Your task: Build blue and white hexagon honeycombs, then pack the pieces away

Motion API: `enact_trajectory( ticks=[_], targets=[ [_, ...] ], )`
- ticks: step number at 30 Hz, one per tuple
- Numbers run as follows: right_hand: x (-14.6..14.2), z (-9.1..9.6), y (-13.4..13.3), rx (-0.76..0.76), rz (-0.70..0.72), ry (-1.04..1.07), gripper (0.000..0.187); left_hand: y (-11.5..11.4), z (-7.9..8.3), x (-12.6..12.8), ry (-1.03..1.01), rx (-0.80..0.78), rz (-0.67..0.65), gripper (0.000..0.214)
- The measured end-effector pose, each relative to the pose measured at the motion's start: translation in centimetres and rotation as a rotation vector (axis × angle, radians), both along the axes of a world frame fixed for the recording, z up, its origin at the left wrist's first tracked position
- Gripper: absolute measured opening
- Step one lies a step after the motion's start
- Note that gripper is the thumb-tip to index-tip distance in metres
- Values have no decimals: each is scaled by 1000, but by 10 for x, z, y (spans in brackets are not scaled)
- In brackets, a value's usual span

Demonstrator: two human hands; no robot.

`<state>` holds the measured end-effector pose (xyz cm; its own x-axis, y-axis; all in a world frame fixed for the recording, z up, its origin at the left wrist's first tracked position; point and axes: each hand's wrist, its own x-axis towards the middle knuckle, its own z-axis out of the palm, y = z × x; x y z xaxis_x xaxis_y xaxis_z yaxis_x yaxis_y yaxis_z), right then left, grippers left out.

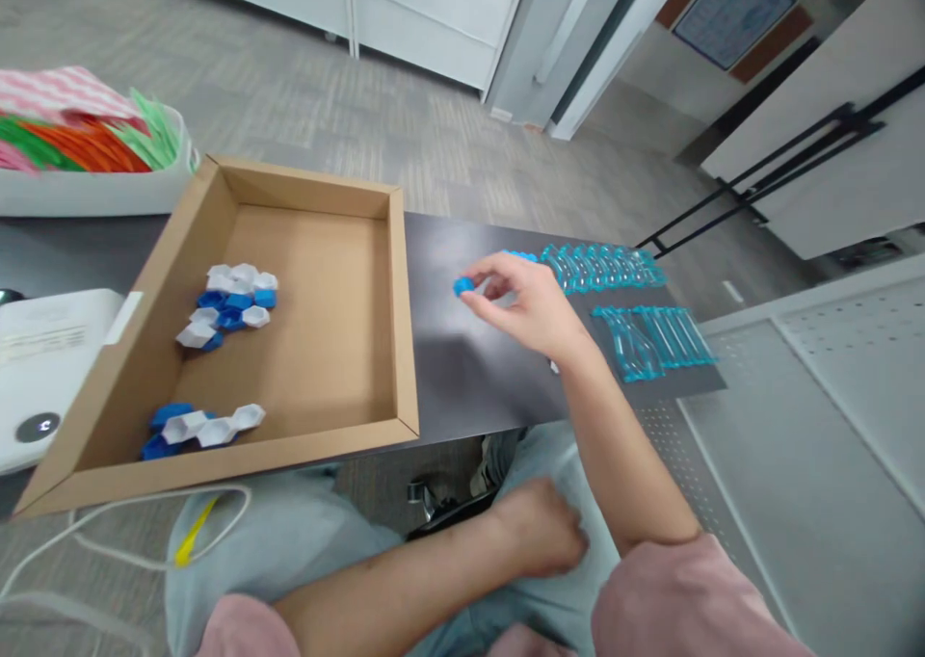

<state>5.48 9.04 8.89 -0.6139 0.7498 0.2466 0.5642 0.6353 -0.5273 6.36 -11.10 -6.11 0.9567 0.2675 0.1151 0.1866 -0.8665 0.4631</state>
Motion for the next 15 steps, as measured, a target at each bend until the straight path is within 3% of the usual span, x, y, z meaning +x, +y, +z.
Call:
enact_trajectory(
  ticks=[3, 6, 11, 15],
  targets=[
    [52, -22, 13, 33, -218, -126, 20, 1, 3, 1, 23, -34, -9, 24],
    [75, -40, 20, 62, -352, -297, 22, 1, 2, 5, 33, -45, 7, 24],
    [73, -54, 16, 108, -396, -444, 30, 3, -1, 5, 80, -55, 4, 25],
    [66, -59, -14, 189, -423, -434, 37, 3, -5, 5, 48, -54, 16, 24]
  ],
)
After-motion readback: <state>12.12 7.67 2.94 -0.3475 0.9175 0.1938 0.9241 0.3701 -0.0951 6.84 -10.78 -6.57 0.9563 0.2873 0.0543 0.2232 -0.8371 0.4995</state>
